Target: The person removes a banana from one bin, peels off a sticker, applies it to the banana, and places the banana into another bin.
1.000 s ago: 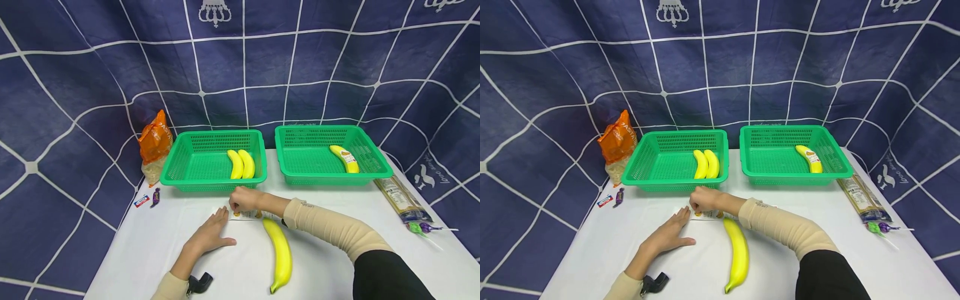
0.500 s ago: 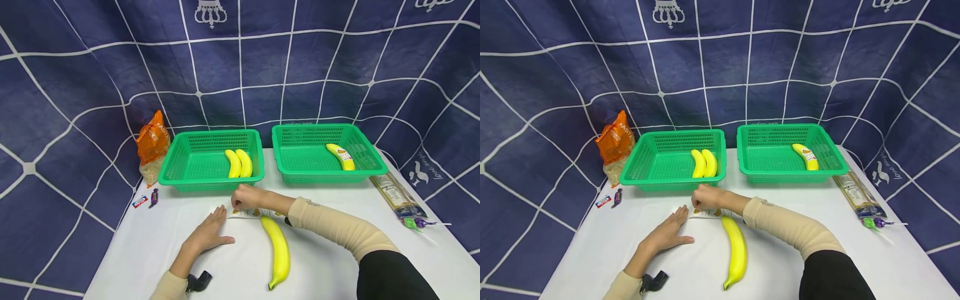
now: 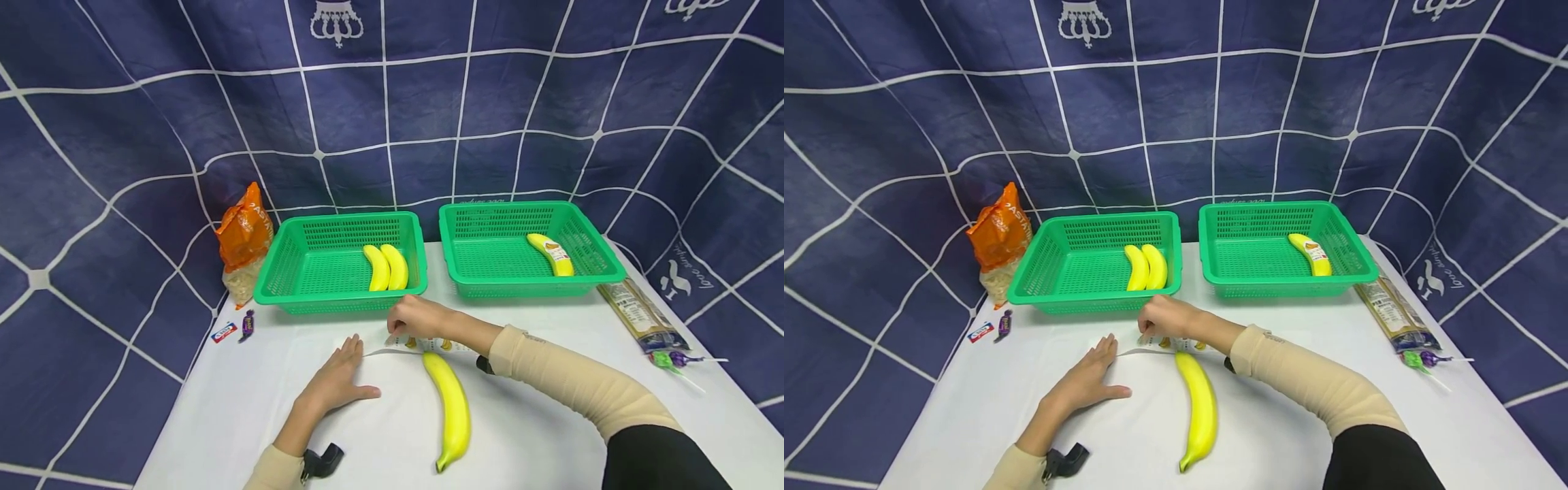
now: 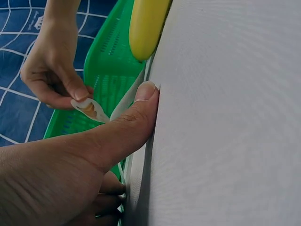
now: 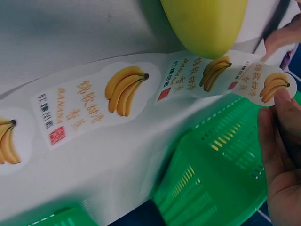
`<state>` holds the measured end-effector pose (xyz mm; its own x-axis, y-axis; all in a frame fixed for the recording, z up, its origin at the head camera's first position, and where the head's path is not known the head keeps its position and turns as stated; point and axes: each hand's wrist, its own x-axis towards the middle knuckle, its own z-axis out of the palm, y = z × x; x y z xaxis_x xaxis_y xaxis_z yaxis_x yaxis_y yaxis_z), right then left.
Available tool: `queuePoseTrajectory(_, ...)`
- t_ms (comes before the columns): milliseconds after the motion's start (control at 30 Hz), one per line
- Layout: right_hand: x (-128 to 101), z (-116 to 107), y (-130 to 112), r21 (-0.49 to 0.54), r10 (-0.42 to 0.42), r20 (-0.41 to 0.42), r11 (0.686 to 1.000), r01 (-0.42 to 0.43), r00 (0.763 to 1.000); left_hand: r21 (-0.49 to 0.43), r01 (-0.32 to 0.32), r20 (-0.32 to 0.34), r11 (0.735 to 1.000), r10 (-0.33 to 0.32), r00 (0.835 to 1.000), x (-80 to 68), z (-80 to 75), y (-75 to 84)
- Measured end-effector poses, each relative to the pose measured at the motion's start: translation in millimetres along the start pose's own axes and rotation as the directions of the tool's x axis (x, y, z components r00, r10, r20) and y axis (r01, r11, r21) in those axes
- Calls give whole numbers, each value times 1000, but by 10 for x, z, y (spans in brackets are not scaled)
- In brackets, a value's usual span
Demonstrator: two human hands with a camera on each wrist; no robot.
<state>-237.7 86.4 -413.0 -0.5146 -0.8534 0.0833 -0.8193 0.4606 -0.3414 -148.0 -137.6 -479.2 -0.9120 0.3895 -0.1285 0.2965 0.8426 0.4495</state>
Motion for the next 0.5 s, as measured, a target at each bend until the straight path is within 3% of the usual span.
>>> queuePoseTrajectory(300,-184,-142,-22,22,16,-104,1000,-13,994,-2,-3,-13,1000,3,1000,7,44,-28)
queuePoseTrajectory(500,-302,-244,-32,124,114,-160,988,-95,980,19,5,-23,1000,-4,1000,19,22,-24)
